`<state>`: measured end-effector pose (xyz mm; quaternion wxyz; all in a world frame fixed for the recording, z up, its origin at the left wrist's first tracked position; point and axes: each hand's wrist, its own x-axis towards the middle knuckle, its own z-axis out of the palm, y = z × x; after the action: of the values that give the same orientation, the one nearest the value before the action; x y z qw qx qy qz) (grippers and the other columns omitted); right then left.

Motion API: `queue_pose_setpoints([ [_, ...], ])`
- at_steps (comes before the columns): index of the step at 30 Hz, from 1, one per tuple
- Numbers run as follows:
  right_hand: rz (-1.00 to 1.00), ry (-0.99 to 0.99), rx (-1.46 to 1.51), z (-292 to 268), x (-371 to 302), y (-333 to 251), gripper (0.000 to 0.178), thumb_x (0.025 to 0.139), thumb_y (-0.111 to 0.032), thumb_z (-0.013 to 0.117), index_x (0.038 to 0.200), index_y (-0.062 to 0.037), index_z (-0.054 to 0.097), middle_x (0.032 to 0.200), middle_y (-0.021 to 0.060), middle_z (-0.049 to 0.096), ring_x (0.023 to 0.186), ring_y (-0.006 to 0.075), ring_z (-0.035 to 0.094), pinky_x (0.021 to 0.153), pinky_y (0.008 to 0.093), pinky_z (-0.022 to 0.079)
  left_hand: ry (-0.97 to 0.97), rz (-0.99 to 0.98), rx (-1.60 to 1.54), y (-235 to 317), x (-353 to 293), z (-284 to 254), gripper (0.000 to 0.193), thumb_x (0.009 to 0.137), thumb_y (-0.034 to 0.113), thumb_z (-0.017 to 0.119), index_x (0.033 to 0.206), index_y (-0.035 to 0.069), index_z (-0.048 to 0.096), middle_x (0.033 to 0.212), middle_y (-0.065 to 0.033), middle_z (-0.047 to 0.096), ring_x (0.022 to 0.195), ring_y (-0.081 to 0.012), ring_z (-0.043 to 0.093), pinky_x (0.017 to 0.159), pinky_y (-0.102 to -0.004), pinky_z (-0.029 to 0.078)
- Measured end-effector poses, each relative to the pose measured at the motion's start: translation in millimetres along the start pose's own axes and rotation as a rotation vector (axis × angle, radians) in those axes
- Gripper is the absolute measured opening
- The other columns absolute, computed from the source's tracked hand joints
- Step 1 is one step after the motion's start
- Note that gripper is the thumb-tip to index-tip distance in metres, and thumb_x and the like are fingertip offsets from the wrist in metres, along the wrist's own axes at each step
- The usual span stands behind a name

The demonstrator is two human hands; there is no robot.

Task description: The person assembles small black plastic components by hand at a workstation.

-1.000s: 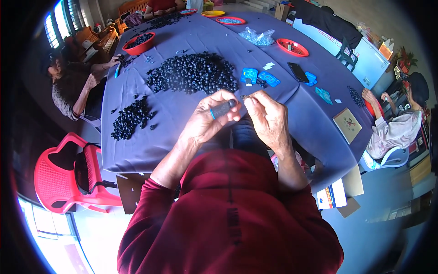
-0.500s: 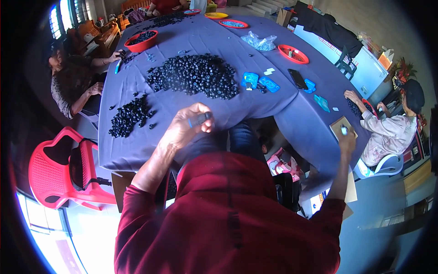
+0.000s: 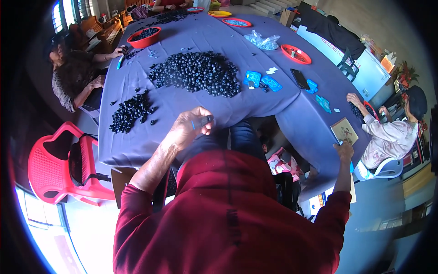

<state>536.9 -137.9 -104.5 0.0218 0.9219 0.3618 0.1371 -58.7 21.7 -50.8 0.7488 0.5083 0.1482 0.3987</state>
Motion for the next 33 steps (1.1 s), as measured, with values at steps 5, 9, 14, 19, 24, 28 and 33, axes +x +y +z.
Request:
queue_pose_setpoints([
  [5, -0.128, 0.086, 0.146, -17.2, 3.7, 22.0, 0.07, 0.066, -0.061, 0.058, 0.098, 0.0013, 0.059, 0.102, 0.0194, 0.06, 0.096, 0.0311, 0.058, 0.081, 0.0404, 0.046, 0.024, -0.081, 0.075, -15.4, 0.8, -4.7, 0.02, 0.081, 0.014, 0.06, 0.093, -0.001, 0.054, 0.079, -0.007, 0.058, 0.069, -0.013, 0.056, 0.065, -0.0245, 0.046],
  [9, 0.444, -0.028, 0.343, -1.5, 14.0, 40.5, 0.066, 0.072, -0.059, 0.052, 0.1, -0.0005, 0.06, 0.101, 0.0198, 0.06, 0.091, 0.0322, 0.06, 0.078, 0.041, 0.047, 0.01, -0.098, 0.069, -21.7, 1.1, -3.6, 0.018, 0.082, 0.012, 0.059, 0.093, -0.001, 0.054, 0.08, -0.0069, 0.057, 0.07, -0.013, 0.056, 0.064, -0.0247, 0.046],
  [14, 0.401, 0.087, 0.16, 3.1, 20.3, 25.2, 0.06, 0.076, -0.054, 0.049, 0.097, 0.0003, 0.06, 0.095, 0.0206, 0.062, 0.091, 0.0331, 0.06, 0.078, 0.0411, 0.047, 0.009, -0.123, 0.04, -31.0, 5.4, -5.4, 0.018, 0.081, 0.011, 0.059, 0.094, -0.001, 0.054, 0.08, -0.0069, 0.057, 0.07, -0.0131, 0.055, 0.065, -0.0251, 0.046],
  [19, 0.235, 0.092, 0.239, -5.0, 1.9, 29.4, 0.054, 0.075, -0.051, 0.053, 0.096, -0.0016, 0.06, 0.094, 0.0212, 0.062, 0.089, 0.0363, 0.06, 0.079, 0.0437, 0.046, 0.007, -0.094, 0.058, -36.1, 1.6, -8.5, 0.024, 0.079, 0.017, 0.061, 0.094, -0.001, 0.054, 0.079, -0.0067, 0.057, 0.07, -0.0133, 0.054, 0.064, -0.0246, 0.045],
  [24, 0.228, 0.261, 0.218, 5.1, 4.2, 27.8, 0.053, 0.074, -0.048, 0.058, 0.101, -0.0033, 0.055, 0.096, 0.0226, 0.06, 0.093, 0.0379, 0.057, 0.08, 0.0438, 0.045, 0.034, -0.127, 0.095, -37.7, 1.5, -6.4, 0.025, 0.078, 0.018, 0.062, 0.092, -0.001, 0.054, 0.078, -0.0062, 0.056, 0.069, -0.0133, 0.054, 0.063, -0.0241, 0.045],
  [28, 0.221, 0.125, 0.215, -0.9, 18.6, 25.5, 0.053, 0.074, -0.05, 0.057, 0.108, -0.0093, 0.053, 0.102, 0.0208, 0.058, 0.099, 0.0354, 0.055, 0.081, 0.0426, 0.045, 0.029, -0.157, 0.068, -43.1, 4.6, -1.8, 0.022, 0.079, 0.015, 0.062, 0.092, -0.001, 0.054, 0.078, -0.0061, 0.057, 0.069, -0.013, 0.054, 0.063, -0.0241, 0.045],
  [33, 0.216, 0.009, 0.15, 8.5, 35.0, 31.9, 0.057, 0.073, -0.054, 0.055, 0.112, -0.0127, 0.054, 0.108, 0.0175, 0.058, 0.102, 0.0313, 0.054, 0.084, 0.0407, 0.045, 0.044, -0.2, 0.144, -50.6, 4.3, -8.2, 0.021, 0.078, 0.011, 0.062, 0.093, -0.001, 0.055, 0.079, -0.006, 0.057, 0.07, -0.0127, 0.055, 0.063, -0.0243, 0.046],
])
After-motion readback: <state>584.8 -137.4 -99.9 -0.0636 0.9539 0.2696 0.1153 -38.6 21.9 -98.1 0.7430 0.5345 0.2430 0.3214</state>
